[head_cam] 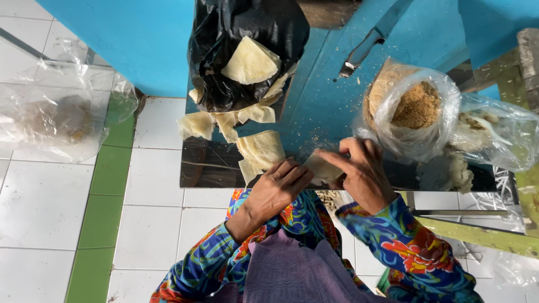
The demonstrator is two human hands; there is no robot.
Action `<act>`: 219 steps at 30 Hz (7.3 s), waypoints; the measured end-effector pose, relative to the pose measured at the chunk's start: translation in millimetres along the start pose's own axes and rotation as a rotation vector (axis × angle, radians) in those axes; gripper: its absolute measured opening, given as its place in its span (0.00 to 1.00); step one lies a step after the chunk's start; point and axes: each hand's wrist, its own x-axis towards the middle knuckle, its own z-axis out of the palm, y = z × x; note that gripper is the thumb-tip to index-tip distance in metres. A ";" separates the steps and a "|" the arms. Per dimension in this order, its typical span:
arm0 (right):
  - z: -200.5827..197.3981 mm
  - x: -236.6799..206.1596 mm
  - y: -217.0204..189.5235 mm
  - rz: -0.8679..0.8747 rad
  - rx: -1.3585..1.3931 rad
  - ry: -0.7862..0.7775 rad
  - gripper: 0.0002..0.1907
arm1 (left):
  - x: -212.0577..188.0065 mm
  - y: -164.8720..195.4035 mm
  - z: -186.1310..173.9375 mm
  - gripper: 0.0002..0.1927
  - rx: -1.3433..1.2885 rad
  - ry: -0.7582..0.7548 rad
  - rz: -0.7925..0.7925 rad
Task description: The person takes thin triangular dough sheets from a pile on a metal table, places a portion of brown crumbly filling from a plastic bag onto a sheet, and rolls the sheet by hand into a tight cylinder, setting finished rolls on the table. The person repeats this rolling cycle continuously throughout the episode.
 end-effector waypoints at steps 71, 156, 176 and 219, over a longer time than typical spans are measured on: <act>2.7 -11.5 -14.4 0.112 0.169 0.048 0.23 | -14.5 17.6 9.5 0.23 0.160 0.039 -0.110; 4.5 13.0 1.1 0.135 0.453 -0.059 0.34 | 62.9 -30.5 30.5 0.13 -0.157 -0.385 -0.272; 8.1 -2.6 -2.6 -0.056 0.300 0.061 0.33 | 33.7 10.1 2.6 0.11 0.310 -0.297 0.021; 1.1 -5.5 -2.4 0.169 0.351 0.259 0.39 | -4.4 -38.6 -28.2 0.22 0.320 0.027 -0.588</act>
